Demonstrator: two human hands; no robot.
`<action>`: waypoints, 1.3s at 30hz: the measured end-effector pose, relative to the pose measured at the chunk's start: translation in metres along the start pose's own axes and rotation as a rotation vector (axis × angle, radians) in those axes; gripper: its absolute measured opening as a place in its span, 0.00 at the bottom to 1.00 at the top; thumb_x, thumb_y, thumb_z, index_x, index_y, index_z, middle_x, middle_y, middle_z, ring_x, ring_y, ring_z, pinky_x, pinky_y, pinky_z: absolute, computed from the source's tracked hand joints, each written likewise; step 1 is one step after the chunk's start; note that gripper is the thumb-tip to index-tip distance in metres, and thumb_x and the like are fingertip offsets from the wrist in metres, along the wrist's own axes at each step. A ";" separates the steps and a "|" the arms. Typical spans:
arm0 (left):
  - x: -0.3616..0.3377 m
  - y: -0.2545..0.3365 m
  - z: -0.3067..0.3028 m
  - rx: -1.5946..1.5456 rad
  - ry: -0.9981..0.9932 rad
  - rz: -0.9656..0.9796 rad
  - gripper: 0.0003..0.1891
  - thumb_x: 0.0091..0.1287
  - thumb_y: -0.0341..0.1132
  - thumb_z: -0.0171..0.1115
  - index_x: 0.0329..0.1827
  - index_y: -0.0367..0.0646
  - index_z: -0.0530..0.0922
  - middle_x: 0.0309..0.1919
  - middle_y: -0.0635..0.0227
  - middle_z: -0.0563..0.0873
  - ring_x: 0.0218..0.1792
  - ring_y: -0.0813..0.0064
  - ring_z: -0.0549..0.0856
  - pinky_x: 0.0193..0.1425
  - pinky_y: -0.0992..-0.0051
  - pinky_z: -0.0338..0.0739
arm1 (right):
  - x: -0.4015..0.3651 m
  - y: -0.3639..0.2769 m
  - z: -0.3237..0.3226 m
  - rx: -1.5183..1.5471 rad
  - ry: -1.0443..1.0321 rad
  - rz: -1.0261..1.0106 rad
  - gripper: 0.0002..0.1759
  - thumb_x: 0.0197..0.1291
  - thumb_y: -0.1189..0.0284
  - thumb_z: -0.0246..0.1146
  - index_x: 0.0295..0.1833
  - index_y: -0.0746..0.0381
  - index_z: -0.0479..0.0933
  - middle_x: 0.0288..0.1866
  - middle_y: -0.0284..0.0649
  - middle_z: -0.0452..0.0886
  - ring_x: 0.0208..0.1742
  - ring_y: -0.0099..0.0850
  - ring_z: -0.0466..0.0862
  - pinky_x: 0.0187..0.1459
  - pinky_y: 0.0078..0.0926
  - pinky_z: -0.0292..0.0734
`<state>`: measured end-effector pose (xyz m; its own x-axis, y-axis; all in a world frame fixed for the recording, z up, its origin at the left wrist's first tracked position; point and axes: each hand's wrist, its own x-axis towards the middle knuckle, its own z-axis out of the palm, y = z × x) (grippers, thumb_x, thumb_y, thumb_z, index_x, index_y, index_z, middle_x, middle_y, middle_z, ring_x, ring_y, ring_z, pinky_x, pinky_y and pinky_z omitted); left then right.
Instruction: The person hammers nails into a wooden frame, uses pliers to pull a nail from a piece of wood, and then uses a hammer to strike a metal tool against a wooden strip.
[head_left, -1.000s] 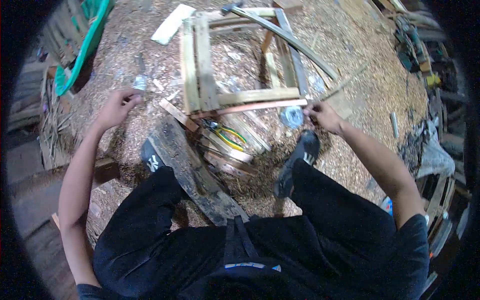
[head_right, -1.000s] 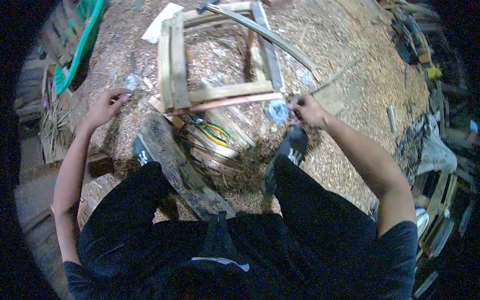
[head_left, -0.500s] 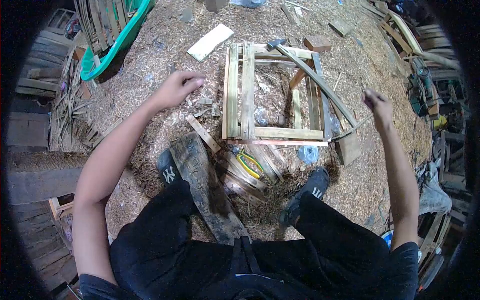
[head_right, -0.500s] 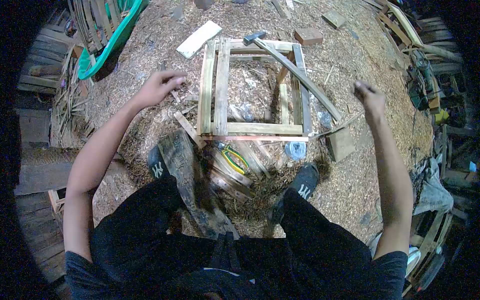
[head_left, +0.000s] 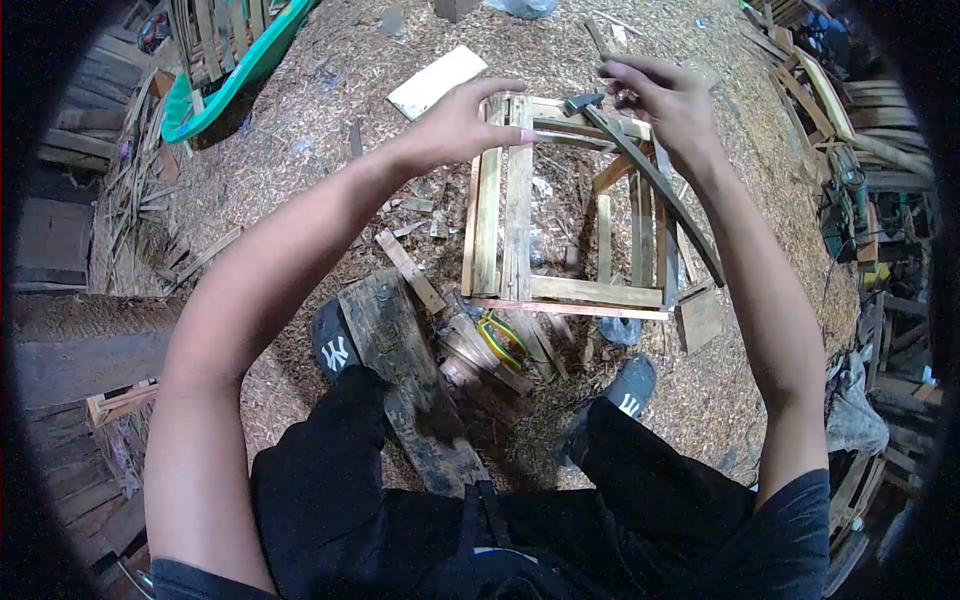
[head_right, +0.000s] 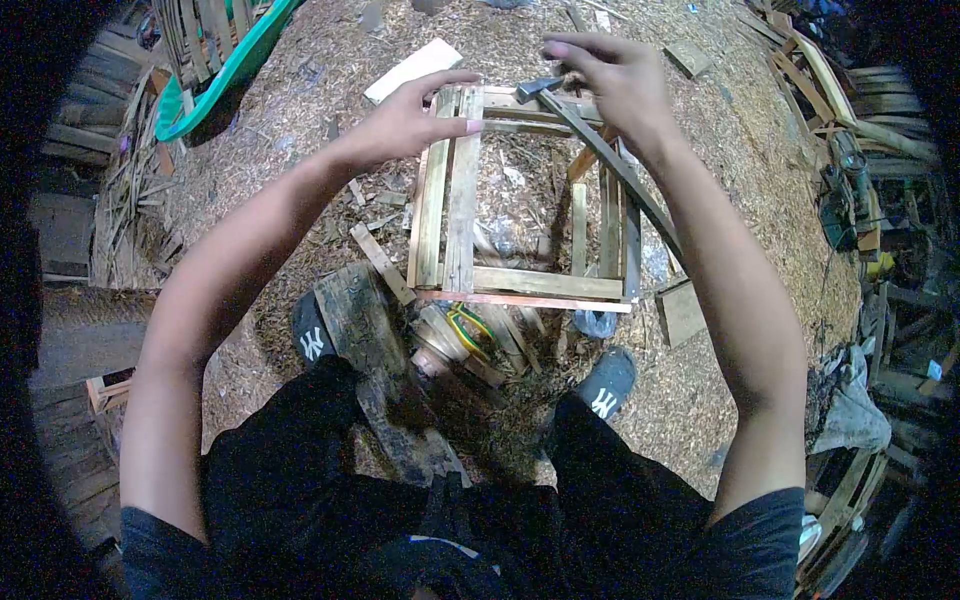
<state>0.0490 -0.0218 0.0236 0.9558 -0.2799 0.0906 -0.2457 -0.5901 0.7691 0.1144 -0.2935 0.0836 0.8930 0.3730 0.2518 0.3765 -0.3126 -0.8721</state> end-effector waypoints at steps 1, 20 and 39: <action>0.000 -0.001 0.000 -0.085 -0.017 -0.012 0.38 0.66 0.51 0.77 0.77 0.48 0.74 0.68 0.53 0.82 0.70 0.61 0.80 0.77 0.60 0.71 | 0.004 0.000 0.012 0.002 -0.005 0.003 0.17 0.69 0.67 0.72 0.59 0.61 0.88 0.44 0.39 0.92 0.43 0.22 0.88 0.50 0.24 0.84; -0.006 -0.005 0.010 -0.186 0.057 -0.054 0.34 0.66 0.49 0.78 0.71 0.46 0.77 0.59 0.61 0.86 0.62 0.70 0.84 0.69 0.66 0.78 | 0.007 0.026 0.080 -0.375 -0.027 -0.217 0.08 0.68 0.72 0.71 0.48 0.65 0.87 0.36 0.39 0.91 0.35 0.19 0.85 0.42 0.25 0.82; -0.004 -0.012 0.016 -0.202 0.114 -0.023 0.40 0.60 0.54 0.81 0.71 0.41 0.76 0.56 0.54 0.88 0.58 0.65 0.87 0.65 0.64 0.80 | 0.006 0.032 0.090 -0.450 0.033 -0.333 0.11 0.66 0.68 0.73 0.50 0.62 0.88 0.41 0.47 0.92 0.40 0.35 0.93 0.43 0.31 0.86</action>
<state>0.0459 -0.0257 0.0047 0.9757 -0.1737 0.1335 -0.1970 -0.4289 0.8816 0.1095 -0.2228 0.0200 0.7125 0.4901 0.5022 0.7011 -0.5270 -0.4804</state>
